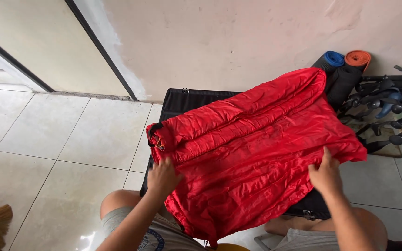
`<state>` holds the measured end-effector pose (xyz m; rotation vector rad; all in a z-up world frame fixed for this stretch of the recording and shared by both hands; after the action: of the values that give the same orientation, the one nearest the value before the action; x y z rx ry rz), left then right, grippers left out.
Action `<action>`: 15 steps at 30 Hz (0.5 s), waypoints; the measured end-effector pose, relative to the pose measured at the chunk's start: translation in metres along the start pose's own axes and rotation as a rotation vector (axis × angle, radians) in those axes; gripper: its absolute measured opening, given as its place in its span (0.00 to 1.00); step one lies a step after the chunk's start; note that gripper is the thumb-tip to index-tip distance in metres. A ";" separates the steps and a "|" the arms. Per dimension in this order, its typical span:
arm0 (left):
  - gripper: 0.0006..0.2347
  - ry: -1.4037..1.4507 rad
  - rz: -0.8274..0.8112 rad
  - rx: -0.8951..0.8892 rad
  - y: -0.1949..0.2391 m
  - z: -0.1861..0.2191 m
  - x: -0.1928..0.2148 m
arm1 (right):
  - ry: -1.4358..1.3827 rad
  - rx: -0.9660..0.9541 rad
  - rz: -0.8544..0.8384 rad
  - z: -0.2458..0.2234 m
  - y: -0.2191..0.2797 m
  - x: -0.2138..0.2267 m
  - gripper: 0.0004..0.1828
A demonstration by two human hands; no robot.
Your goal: The person unfolds a red sleeping bag on top of an open suitcase, then folds it into a compact bundle. They then place the folded sleeping bag into the suitcase.
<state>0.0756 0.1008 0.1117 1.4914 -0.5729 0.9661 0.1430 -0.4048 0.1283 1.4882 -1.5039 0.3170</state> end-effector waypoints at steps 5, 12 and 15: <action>0.50 -0.423 0.379 -0.273 -0.071 0.023 0.007 | -0.389 -0.218 -0.069 -0.006 0.074 -0.054 0.50; 0.50 -0.262 0.072 -0.149 -0.125 0.024 0.051 | -0.728 -0.259 -0.281 -0.025 0.113 -0.086 0.62; 0.29 -0.241 0.215 -0.159 -0.141 0.016 0.047 | -0.763 -0.230 -0.318 -0.041 0.122 -0.089 0.68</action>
<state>0.2192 0.1180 0.0725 1.4322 -0.9784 0.8855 0.0357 -0.2913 0.1344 1.7130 -1.7511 -0.6652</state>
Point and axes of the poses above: each hand's wrist, its own y-axis away from the middle knuckle, its own x-axis out of the back of the hand, z = x × y, the point moved 3 cm from there along -y, towards the middle knuckle, and after that the axes turned 12 degrees about -z, right-handed, at the moved point
